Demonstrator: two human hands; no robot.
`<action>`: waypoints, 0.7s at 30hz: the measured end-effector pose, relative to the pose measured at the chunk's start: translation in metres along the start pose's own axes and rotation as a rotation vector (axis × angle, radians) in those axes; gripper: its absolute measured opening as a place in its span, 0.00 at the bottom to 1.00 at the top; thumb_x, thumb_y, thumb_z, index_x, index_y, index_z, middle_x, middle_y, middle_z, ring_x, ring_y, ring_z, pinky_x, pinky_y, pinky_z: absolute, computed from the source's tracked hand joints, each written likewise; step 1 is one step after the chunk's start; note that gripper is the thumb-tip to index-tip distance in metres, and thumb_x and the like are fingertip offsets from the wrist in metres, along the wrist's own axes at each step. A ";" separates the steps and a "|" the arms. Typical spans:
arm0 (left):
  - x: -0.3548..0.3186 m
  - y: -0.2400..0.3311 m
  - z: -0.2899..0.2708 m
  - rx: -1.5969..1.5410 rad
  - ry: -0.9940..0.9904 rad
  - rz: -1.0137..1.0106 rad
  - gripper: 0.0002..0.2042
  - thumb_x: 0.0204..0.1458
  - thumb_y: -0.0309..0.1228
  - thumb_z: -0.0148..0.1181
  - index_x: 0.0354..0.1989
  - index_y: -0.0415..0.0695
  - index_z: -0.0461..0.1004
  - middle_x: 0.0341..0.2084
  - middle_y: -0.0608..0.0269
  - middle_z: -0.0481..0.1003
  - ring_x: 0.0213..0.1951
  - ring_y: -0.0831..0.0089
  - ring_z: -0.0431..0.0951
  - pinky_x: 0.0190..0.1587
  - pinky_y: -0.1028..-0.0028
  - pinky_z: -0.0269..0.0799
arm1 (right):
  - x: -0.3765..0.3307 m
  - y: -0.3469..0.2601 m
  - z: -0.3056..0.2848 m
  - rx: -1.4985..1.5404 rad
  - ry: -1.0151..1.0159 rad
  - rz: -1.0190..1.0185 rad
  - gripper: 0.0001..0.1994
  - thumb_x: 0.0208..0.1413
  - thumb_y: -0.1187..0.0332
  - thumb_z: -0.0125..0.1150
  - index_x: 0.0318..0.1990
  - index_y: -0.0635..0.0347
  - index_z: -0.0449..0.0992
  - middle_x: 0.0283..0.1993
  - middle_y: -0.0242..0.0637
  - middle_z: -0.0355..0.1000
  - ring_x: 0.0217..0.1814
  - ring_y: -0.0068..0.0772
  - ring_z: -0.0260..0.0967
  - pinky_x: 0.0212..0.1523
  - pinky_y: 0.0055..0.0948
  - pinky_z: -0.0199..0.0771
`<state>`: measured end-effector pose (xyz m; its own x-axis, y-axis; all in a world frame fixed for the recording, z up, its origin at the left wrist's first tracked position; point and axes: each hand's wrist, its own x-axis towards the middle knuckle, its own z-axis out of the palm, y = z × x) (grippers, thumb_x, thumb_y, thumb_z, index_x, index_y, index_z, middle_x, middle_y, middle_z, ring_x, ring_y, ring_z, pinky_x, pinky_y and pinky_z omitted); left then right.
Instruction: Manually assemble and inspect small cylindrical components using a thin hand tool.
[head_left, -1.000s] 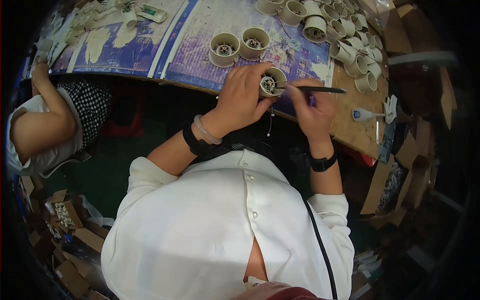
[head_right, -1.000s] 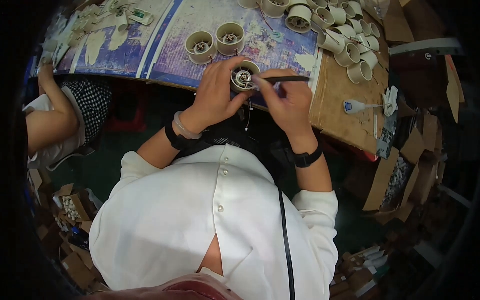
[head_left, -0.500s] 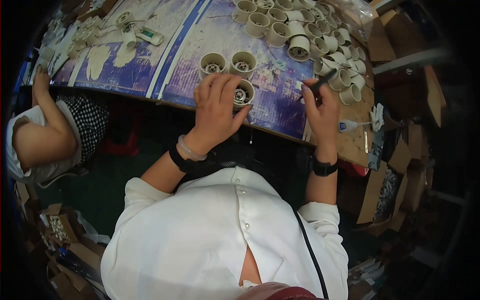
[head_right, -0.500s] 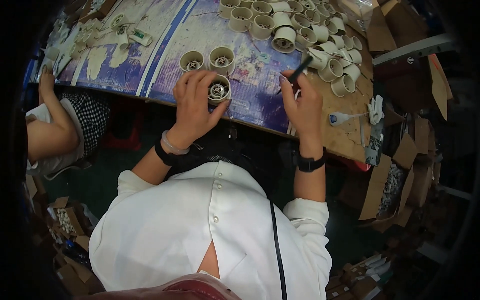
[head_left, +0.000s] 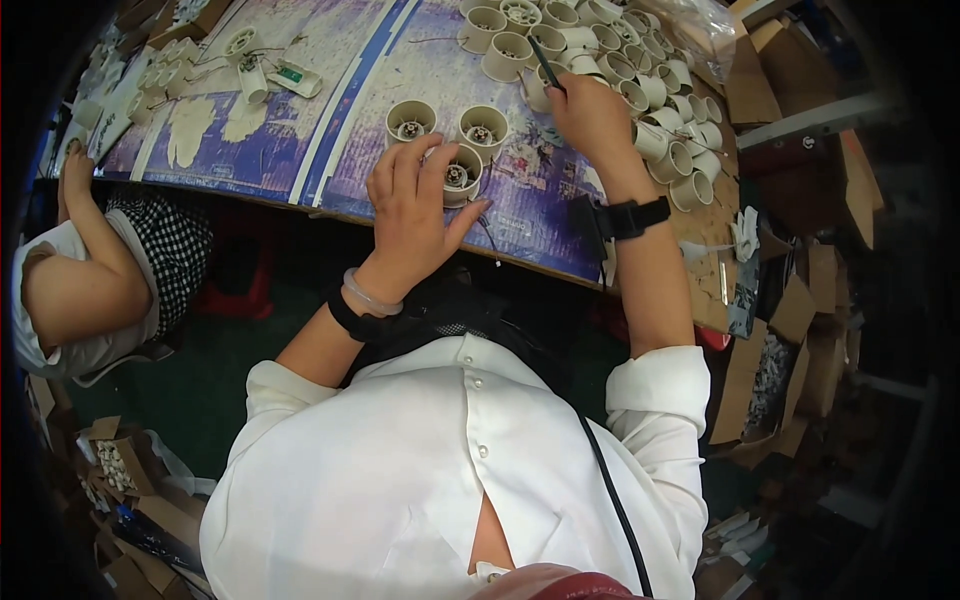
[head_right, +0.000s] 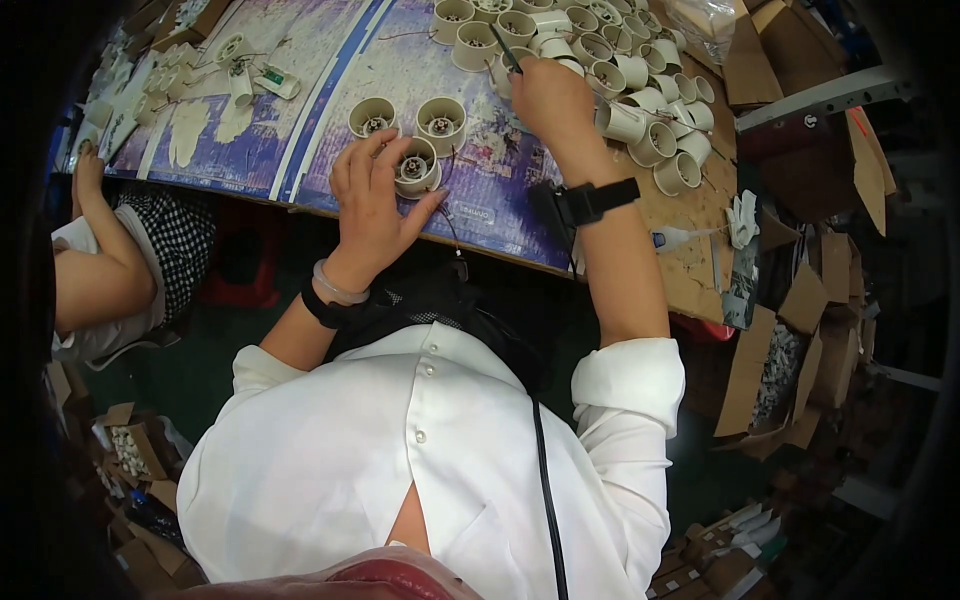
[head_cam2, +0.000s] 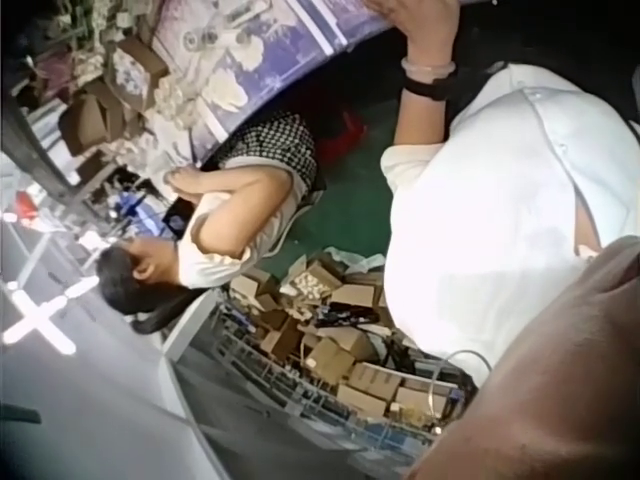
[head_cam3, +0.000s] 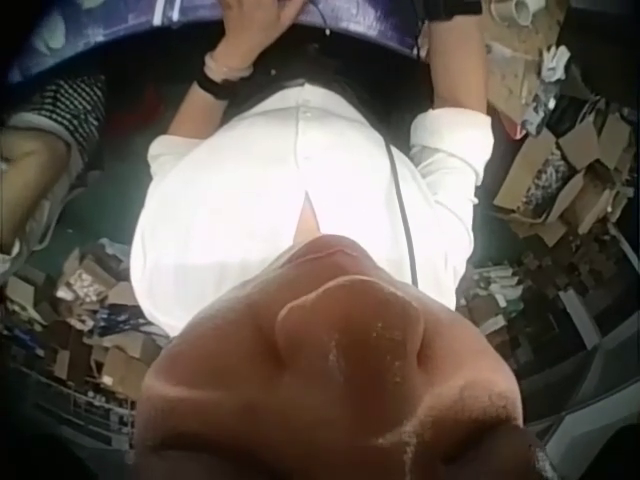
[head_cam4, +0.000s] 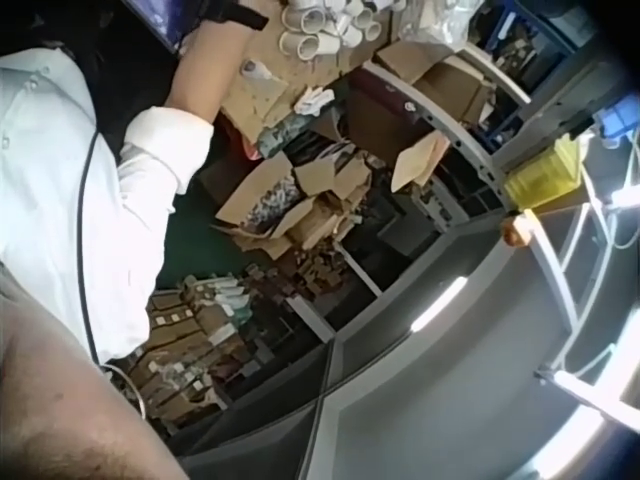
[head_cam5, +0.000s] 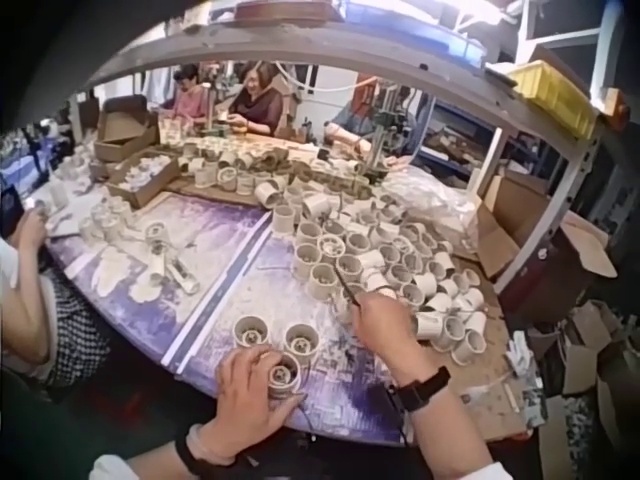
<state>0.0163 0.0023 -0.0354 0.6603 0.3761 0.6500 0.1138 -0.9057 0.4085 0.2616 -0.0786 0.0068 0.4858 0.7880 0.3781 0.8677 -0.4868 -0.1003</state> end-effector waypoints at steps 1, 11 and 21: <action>0.000 0.000 0.000 -0.010 0.008 0.007 0.31 0.44 0.35 0.70 0.58 0.44 0.64 0.55 0.57 0.64 0.57 0.54 0.60 0.59 0.57 0.52 | -0.006 0.000 -0.004 0.011 -0.014 -0.036 0.10 0.56 0.62 0.60 0.32 0.59 0.75 0.29 0.46 0.75 0.30 0.53 0.72 0.31 0.41 0.71; 0.013 0.028 0.002 -0.478 0.119 0.242 0.35 0.42 0.37 0.73 0.57 0.42 0.63 0.57 0.51 0.65 0.55 0.49 0.66 0.57 0.58 0.61 | -0.086 0.000 -0.088 0.566 -0.314 0.079 0.08 0.59 0.68 0.60 0.40 0.64 0.77 0.24 0.34 0.69 0.25 0.27 0.64 0.27 0.26 0.64; 0.017 0.059 0.012 -0.873 -0.403 -0.204 0.28 0.52 0.31 0.64 0.59 0.38 0.60 0.56 0.48 0.66 0.48 0.56 0.76 0.49 0.63 0.74 | -0.131 -0.004 -0.087 0.807 0.003 0.333 0.11 0.56 0.69 0.64 0.45 0.62 0.77 0.28 0.36 0.72 0.25 0.27 0.65 0.29 0.24 0.65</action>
<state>0.0429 -0.0470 -0.0085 0.9113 0.2676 0.3129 -0.2272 -0.3069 0.9242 0.1855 -0.2124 0.0378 0.7282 0.6507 0.2150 0.4904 -0.2757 -0.8268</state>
